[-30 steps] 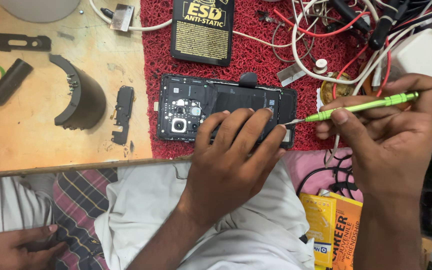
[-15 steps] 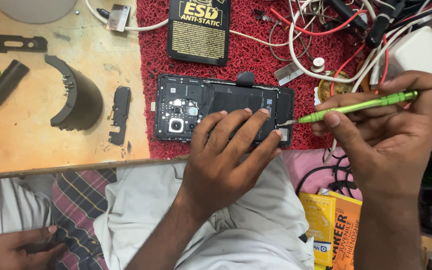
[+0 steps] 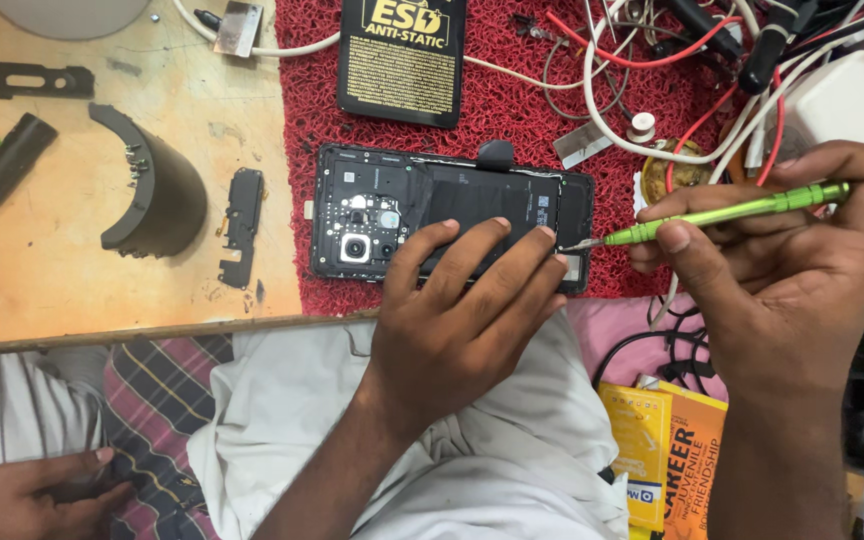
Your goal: The person uses a green screwdriver to remove screws from the back of a disassembled smartphone. They then reassemble the phone, test the screen by turning it on, and handle a small white box.
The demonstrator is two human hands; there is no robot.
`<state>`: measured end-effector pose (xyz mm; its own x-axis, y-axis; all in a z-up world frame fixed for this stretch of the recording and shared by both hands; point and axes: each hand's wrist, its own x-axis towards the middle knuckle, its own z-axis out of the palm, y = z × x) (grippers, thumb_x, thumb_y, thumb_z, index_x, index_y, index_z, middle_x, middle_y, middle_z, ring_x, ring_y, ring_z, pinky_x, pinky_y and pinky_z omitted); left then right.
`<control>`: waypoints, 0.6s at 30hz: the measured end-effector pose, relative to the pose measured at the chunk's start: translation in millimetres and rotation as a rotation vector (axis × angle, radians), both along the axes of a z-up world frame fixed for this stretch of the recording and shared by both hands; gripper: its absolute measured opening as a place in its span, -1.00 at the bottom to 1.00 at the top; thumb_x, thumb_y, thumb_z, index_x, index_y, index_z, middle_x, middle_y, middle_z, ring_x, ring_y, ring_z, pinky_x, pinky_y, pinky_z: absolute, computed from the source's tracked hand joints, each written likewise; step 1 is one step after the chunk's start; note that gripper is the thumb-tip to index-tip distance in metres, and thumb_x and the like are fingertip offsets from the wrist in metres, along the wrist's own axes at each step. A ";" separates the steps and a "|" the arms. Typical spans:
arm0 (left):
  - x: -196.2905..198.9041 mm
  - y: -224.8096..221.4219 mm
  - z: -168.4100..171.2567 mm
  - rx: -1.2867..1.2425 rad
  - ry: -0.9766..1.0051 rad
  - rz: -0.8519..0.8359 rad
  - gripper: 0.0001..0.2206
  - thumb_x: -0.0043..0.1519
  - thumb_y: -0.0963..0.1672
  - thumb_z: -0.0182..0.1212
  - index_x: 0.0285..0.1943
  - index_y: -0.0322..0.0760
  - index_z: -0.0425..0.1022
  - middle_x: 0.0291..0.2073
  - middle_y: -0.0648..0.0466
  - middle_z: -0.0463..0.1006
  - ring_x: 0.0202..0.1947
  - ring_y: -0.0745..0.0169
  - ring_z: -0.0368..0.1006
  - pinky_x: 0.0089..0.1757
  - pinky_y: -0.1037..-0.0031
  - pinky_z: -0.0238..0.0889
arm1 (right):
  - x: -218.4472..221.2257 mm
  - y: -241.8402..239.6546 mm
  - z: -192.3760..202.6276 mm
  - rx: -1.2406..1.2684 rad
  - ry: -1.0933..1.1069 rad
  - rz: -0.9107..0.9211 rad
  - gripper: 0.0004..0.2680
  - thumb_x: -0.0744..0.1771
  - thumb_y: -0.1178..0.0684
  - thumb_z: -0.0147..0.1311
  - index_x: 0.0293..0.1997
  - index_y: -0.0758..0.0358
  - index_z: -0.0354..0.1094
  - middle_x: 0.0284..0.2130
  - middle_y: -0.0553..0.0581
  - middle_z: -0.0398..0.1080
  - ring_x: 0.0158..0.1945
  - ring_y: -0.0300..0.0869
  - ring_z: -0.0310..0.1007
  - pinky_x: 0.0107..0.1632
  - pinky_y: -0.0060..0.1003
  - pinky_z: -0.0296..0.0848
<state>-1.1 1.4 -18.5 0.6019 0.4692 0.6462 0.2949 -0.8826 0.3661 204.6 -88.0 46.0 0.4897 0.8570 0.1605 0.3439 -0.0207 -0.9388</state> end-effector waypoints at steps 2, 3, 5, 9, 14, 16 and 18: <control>0.5 0.0 0.4 0.000 0.000 0.006 -0.80 0.45 -0.04 0.32 0.18 -0.11 0.60 0.24 0.19 0.49 0.25 0.19 0.38 0.26 0.15 0.18 | -0.5 -0.2 -0.4 0.006 0.023 -0.007 -0.65 0.48 0.36 0.14 0.11 0.23 -0.16 -0.14 0.42 0.49 -0.09 -0.06 0.64 0.02 -0.27 0.71; 0.6 0.4 0.5 0.000 0.000 0.005 -0.80 0.45 -0.04 0.32 0.18 -0.11 0.60 0.24 0.19 0.49 0.25 0.19 0.38 0.26 0.15 0.19 | -0.4 0.0 -0.5 0.005 0.022 -0.009 -0.65 0.48 0.36 0.13 0.11 0.23 -0.16 -0.14 0.42 0.49 -0.09 -0.06 0.64 0.02 -0.27 0.71; 0.7 0.3 0.5 -0.003 0.000 0.003 -0.80 0.45 -0.04 0.32 0.18 -0.11 0.60 0.23 0.18 0.49 0.25 0.19 0.38 0.26 0.15 0.19 | 0.0 -0.4 -0.5 -0.003 0.011 -0.011 -0.65 0.48 0.36 0.13 0.11 0.23 -0.16 -0.13 0.43 0.49 -0.09 -0.06 0.64 0.02 -0.27 0.70; 0.6 0.3 -0.4 0.004 -0.004 0.003 -0.80 0.45 -0.04 0.32 0.18 -0.11 0.60 0.24 0.18 0.50 0.25 0.19 0.39 0.26 0.15 0.19 | 1.1 -0.3 -1.2 -0.001 0.000 -0.002 -0.65 0.48 0.36 0.13 0.12 0.24 -0.17 -0.14 0.43 0.49 -0.10 -0.06 0.63 0.02 -0.28 0.70; -0.3 0.5 -2.2 0.014 -0.012 -0.004 -0.79 0.45 -0.05 0.34 0.17 -0.16 0.59 0.23 0.15 0.51 0.25 0.16 0.39 0.26 0.14 0.19 | -2.8 -3.2 4.9 0.024 -0.221 0.092 -0.65 0.49 0.38 0.14 0.13 0.28 -0.17 -0.08 0.50 0.45 -0.01 0.00 0.60 0.06 -0.27 0.65; -0.1 0.6 -3.1 0.011 -0.033 -0.004 -0.79 0.45 -0.06 0.36 0.16 -0.18 0.59 0.23 0.14 0.51 0.25 0.16 0.41 0.26 0.14 0.20 | -6.5 -0.2 12.4 0.057 -0.322 0.188 -0.66 0.48 0.38 0.13 0.12 0.29 -0.15 -0.05 0.51 0.43 0.03 0.01 0.59 0.09 -0.27 0.64; 0.3 0.2 -3.7 0.006 -0.051 -0.007 -0.79 0.44 -0.06 0.37 0.15 -0.20 0.59 0.22 0.12 0.52 0.25 0.14 0.42 0.26 0.14 0.21 | -7.2 6.3 27.8 0.036 -0.427 0.294 -0.70 0.42 0.36 0.12 0.04 0.29 -0.09 -0.08 0.46 0.43 -0.01 -0.03 0.60 0.04 -0.30 0.64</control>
<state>-0.8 1.6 -22.2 0.5712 0.4611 0.6790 0.2697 -0.8868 0.3754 197.4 -81.7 73.8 0.1137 0.9386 0.3257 0.6832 0.1641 -0.7116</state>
